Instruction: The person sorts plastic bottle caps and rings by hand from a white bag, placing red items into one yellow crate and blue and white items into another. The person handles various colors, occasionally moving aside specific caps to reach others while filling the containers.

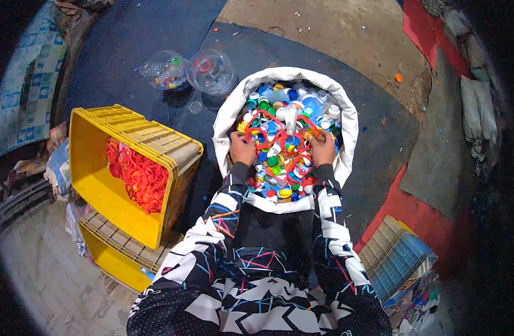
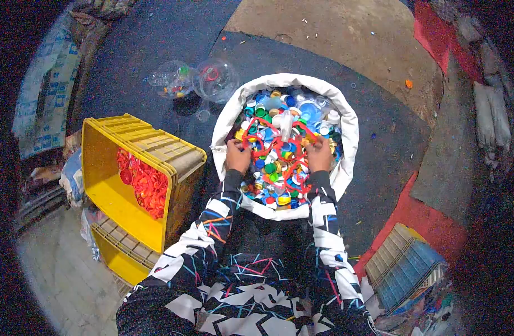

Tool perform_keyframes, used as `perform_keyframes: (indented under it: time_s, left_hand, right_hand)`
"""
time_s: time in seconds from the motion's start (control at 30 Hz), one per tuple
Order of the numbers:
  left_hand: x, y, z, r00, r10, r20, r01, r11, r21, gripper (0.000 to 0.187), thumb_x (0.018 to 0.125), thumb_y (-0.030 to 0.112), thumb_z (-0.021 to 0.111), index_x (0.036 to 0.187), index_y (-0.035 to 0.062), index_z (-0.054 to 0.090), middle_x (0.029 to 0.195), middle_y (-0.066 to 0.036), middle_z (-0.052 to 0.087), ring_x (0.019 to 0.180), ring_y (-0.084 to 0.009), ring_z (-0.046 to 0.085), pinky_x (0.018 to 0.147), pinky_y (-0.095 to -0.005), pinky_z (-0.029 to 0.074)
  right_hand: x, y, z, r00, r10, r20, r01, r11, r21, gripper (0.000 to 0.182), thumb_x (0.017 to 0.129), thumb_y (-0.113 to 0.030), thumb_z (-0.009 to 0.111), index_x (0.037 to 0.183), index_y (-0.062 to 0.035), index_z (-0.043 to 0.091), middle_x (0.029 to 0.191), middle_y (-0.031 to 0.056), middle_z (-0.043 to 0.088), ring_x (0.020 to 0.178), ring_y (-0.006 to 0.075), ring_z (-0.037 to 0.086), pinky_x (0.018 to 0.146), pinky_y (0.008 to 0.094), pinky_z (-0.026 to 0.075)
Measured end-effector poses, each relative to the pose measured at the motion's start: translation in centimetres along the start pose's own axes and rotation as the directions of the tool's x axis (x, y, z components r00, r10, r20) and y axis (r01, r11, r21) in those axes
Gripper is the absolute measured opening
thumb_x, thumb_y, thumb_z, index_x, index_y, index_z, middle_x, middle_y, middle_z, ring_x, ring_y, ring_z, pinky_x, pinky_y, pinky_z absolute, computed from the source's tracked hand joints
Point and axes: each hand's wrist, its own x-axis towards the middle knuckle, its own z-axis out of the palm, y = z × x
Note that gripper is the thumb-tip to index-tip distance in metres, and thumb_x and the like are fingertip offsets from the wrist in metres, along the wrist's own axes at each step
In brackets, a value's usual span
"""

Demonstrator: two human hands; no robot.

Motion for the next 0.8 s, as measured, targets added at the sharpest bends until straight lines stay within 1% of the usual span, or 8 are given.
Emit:
perform_keyframes:
  time_s: [0.07,0.2,0.33,0.4,0.5,0.6,0.67,0.8]
  left_hand:
    - [0.5,-0.2,0.6,0.989,-0.132,0.070,0.136,0.989,-0.062,0.038,0.072,0.018,0.071,0.102,0.0024,0.053,0.084,-0.015,0.063,0.078,-0.0318,0.061,0.072,-0.0399,0.047]
    - [0.2,0.9,-1.2,0.999,-0.033,-0.014,0.032,0.998,-0.054,0.027,0.076,0.023,0.071,0.083,0.0002,0.060,0.071,-0.009,0.060,0.062,-0.0182,0.055,0.060,-0.0329,0.044]
    - [-1.4,1.8,-3.8,0.994,-0.080,-0.081,0.052,0.951,-0.305,0.023,0.078,0.022,0.070,0.080,0.0011,0.060,0.066,-0.004,0.058,0.060,-0.0121,0.052,0.057,-0.0291,0.042]
    - [-2.1,1.6,-4.8,0.986,-0.081,-0.147,0.015,0.916,-0.402,0.021,0.080,0.020,0.068,0.080,-0.0001,0.060,0.062,-0.001,0.053,0.058,-0.0090,0.047,0.055,-0.0265,0.040]
    - [-1.8,0.6,-5.7,0.983,-0.154,-0.098,0.060,0.778,-0.625,0.021,0.080,0.019,0.068,0.082,-0.0010,0.061,0.067,-0.003,0.053,0.063,-0.0117,0.050,0.058,-0.0273,0.041]
    - [-1.7,2.0,-5.0,0.950,0.299,-0.090,-0.309,0.856,-0.415,0.023,0.080,0.021,0.069,0.084,-0.0012,0.061,0.081,-0.007,0.057,0.077,-0.0174,0.055,0.070,-0.0294,0.044]
    - [-1.1,3.9,-3.2,0.851,0.517,0.089,-0.464,0.822,-0.331,0.027,0.077,0.028,0.070,0.086,0.0025,0.066,0.101,-0.014,0.059,0.099,-0.0277,0.054,0.088,-0.0367,0.041]
    - [-0.6,6.7,3.9,0.844,0.397,0.360,-0.368,0.918,-0.151,0.034,0.077,0.038,0.067,0.092,0.0073,0.067,0.118,-0.019,0.052,0.108,-0.0313,0.050,0.091,-0.0390,0.038]
  right_hand:
    - [0.2,-0.3,-0.4,1.000,-0.012,-0.020,0.011,0.999,-0.032,0.030,0.073,-0.016,0.071,0.096,-0.0035,0.057,0.082,0.0108,0.065,0.075,0.0199,0.063,0.066,0.0306,0.049]
    - [-0.2,-2.2,-2.1,0.996,-0.088,0.017,0.086,0.991,0.098,0.021,0.073,-0.014,0.071,0.087,-0.0029,0.060,0.072,0.0090,0.064,0.065,0.0154,0.061,0.061,0.0292,0.048]
    - [-3.6,-6.3,-5.6,0.949,-0.169,0.266,0.162,0.986,0.051,0.020,0.074,-0.010,0.069,0.090,-0.0014,0.062,0.076,0.0092,0.064,0.066,0.0165,0.061,0.062,0.0293,0.048]
    - [-4.4,-3.8,-5.3,0.922,-0.292,0.254,0.264,0.954,0.140,0.018,0.073,-0.007,0.067,0.090,-0.0020,0.063,0.083,0.0102,0.064,0.069,0.0195,0.061,0.063,0.0299,0.048]
    - [-5.9,-3.7,-7.1,0.936,-0.248,0.251,0.260,0.966,-0.015,0.018,0.073,-0.003,0.062,0.090,-0.0026,0.063,0.089,0.0111,0.064,0.071,0.0225,0.062,0.065,0.0303,0.048]
    - [-6.6,-2.2,-7.8,0.969,-0.234,0.080,0.228,0.970,0.078,0.017,0.074,-0.002,0.058,0.091,-0.0035,0.063,0.086,0.0106,0.064,0.070,0.0210,0.062,0.065,0.0294,0.048]
    - [-6.9,-1.1,-8.6,0.990,-0.119,0.071,0.115,0.992,0.057,0.017,0.074,-0.002,0.057,0.090,-0.0035,0.064,0.085,0.0109,0.064,0.071,0.0186,0.062,0.066,0.0285,0.049]
    - [-7.5,-0.1,-9.8,0.997,-0.068,0.029,0.069,0.998,-0.003,0.017,0.073,-0.006,0.060,0.090,-0.0021,0.063,0.080,0.0096,0.064,0.069,0.0169,0.062,0.064,0.0289,0.049]
